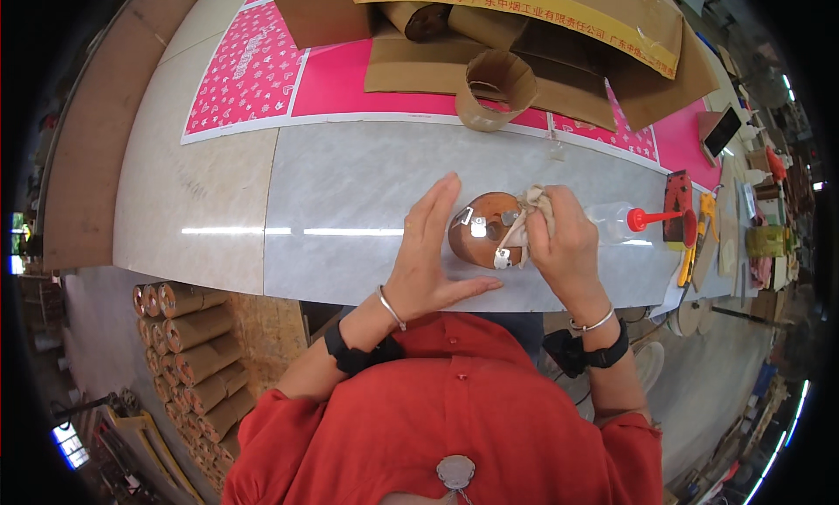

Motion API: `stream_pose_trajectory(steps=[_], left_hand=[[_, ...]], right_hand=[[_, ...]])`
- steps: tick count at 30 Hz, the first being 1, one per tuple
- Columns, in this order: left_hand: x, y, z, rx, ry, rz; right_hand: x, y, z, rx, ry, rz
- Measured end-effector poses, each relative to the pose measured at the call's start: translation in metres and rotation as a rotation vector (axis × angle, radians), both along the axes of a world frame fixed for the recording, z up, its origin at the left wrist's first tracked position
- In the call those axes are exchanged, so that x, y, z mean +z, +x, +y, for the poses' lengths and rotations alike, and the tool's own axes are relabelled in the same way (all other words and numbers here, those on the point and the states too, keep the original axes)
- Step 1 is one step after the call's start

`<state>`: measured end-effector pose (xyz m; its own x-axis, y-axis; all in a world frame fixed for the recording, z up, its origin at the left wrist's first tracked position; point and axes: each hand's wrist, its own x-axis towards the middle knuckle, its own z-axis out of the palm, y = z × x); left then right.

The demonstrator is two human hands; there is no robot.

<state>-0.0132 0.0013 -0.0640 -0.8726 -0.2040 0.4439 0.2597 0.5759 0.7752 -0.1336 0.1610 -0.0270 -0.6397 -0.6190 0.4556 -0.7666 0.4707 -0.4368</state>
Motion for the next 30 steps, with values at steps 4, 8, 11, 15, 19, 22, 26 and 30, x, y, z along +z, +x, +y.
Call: stream_pose_trajectory(steps=[4, 8, 11, 15, 19, 22, 26, 30], left_hand=[[-0.024, -0.017, 0.002, -0.133, 0.214, -0.146], [-0.057, -0.022, 0.006, -0.128, -0.131, -0.058], [-0.028, -0.027, 0.010, -0.073, 0.215, 0.007], [-0.045, -0.023, 0.013, 0.060, 0.220, 0.020], [-0.055, -0.027, 0.003, -0.119, -0.085, 0.070], [-0.039, -0.024, 0.008, -0.127, 0.053, 0.090], [-0.045, -0.022, 0.007, -0.049, 0.097, 0.047], [-0.038, -0.028, 0.003, -0.048, -0.161, 0.234]], right_hand=[[0.038, 0.025, -0.015, 0.077, 0.074, -0.049], [0.027, 0.042, -0.053, 0.214, 0.329, 0.151], [0.018, 0.005, -0.077, 0.108, 0.392, 0.229], [0.015, 0.000, -0.080, 0.121, 0.407, 0.218], [0.022, 0.041, -0.057, 0.230, 0.278, 0.257], [0.020, 0.012, -0.069, 0.142, 0.335, 0.247], [0.015, 0.011, -0.072, 0.121, 0.302, 0.222], [0.012, 0.030, -0.058, 0.167, 0.314, 0.282]])
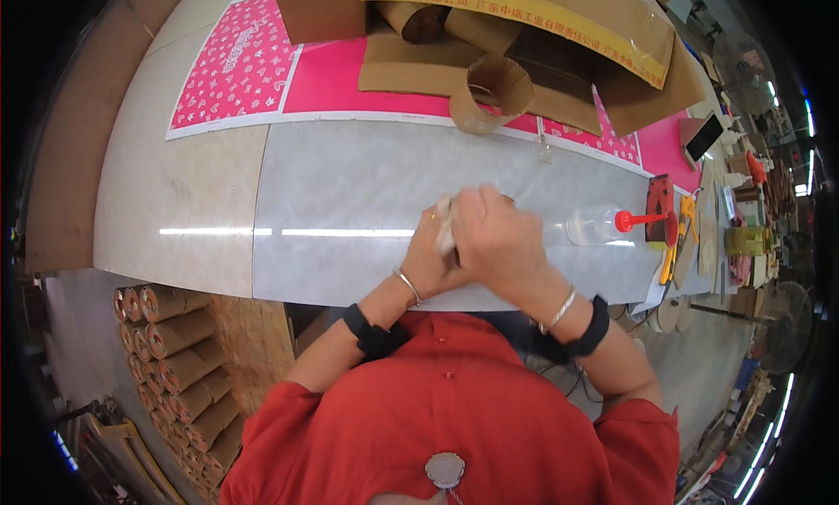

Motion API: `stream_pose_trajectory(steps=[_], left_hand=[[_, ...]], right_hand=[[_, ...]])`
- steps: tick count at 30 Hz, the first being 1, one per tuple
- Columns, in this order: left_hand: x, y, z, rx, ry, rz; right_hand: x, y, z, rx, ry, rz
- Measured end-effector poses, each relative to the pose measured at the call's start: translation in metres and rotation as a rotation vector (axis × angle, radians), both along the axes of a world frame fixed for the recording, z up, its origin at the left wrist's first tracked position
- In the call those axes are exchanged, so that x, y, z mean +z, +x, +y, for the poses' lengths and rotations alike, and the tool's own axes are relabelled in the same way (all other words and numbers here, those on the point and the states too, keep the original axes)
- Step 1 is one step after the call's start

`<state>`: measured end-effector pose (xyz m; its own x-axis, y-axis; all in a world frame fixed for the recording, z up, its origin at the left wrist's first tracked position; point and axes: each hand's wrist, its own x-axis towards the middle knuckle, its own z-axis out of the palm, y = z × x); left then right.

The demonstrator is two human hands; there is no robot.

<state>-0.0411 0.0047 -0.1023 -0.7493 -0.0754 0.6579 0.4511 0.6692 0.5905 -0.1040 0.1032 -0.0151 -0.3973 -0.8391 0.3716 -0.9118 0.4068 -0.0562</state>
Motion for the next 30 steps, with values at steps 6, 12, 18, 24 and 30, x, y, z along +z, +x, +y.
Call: stream_pose_trajectory(steps=[6, 12, 18, 24, 30], left_hand=[[-0.003, 0.004, 0.005, 0.015, 0.282, -0.234], [-0.011, -0.003, 0.003, -0.009, 0.250, -0.276], [-0.003, 0.004, 0.008, 0.014, 0.274, -0.298], [0.001, 0.003, 0.012, 0.007, 0.292, -0.274], [0.002, 0.005, 0.010, 0.005, 0.333, -0.317]], right_hand=[[-0.002, -0.053, -0.018, -0.130, -0.141, -0.175], [0.006, 0.017, 0.031, 0.091, -0.018, -0.025], [-0.010, -0.013, 0.058, -0.139, -0.201, 0.042], [-0.006, -0.036, 0.097, -0.417, -0.290, -0.021], [-0.019, -0.006, 0.060, -0.170, -0.338, -0.205]])
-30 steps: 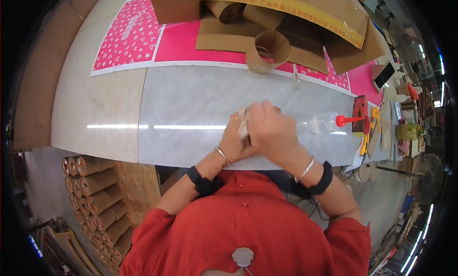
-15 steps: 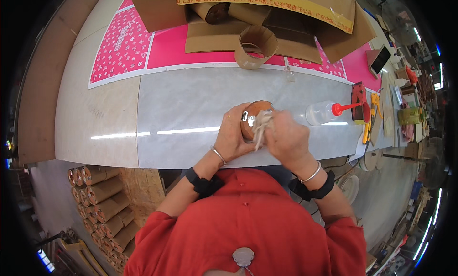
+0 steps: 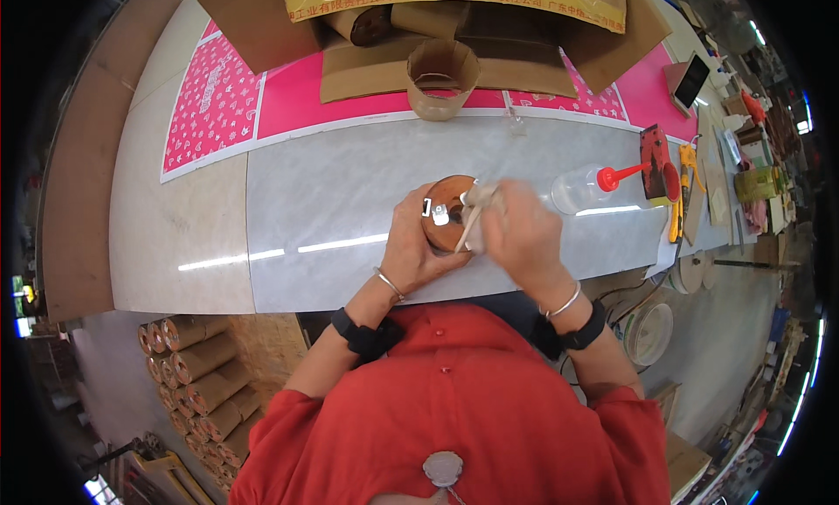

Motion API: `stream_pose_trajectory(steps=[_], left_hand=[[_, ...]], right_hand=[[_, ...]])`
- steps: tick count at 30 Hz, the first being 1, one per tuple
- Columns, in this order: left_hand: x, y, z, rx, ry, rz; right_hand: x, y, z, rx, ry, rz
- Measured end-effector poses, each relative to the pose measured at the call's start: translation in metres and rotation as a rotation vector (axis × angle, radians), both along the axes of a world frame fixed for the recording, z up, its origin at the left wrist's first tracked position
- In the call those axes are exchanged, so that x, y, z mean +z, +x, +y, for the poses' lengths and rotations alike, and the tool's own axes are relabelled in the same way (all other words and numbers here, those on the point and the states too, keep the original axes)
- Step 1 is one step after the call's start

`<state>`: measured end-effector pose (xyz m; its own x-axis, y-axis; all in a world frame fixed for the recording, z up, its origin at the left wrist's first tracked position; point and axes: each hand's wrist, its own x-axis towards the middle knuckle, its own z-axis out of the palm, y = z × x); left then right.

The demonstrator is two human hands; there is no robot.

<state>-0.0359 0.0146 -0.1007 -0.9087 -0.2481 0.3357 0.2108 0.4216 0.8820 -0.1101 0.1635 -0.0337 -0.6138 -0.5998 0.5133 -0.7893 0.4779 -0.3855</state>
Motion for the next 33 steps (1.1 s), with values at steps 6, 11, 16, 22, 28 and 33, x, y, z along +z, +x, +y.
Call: stream_pose_trajectory(steps=[6, 11, 16, 22, 28, 33], left_hand=[[0.012, 0.008, 0.002, -0.003, -0.025, -0.068], [0.051, 0.018, 0.005, 0.077, -0.347, 0.061], [0.065, 0.016, 0.009, 0.092, -0.394, -0.023], [0.086, 0.015, 0.019, 0.120, -0.396, -0.127], [0.093, 0.018, 0.015, 0.083, -0.432, -0.177], [0.088, 0.016, 0.003, 0.055, -0.470, -0.133]], right_hand=[[-0.033, -0.031, 0.033, -0.228, 0.012, -0.168], [-0.063, -0.014, 0.050, -0.219, 0.105, -0.278], [-0.072, -0.014, 0.055, -0.196, 0.071, -0.260], [-0.076, -0.016, 0.057, -0.174, 0.064, -0.198], [-0.078, -0.018, 0.057, -0.137, 0.044, -0.180], [-0.075, -0.018, 0.057, -0.124, 0.032, -0.171]])
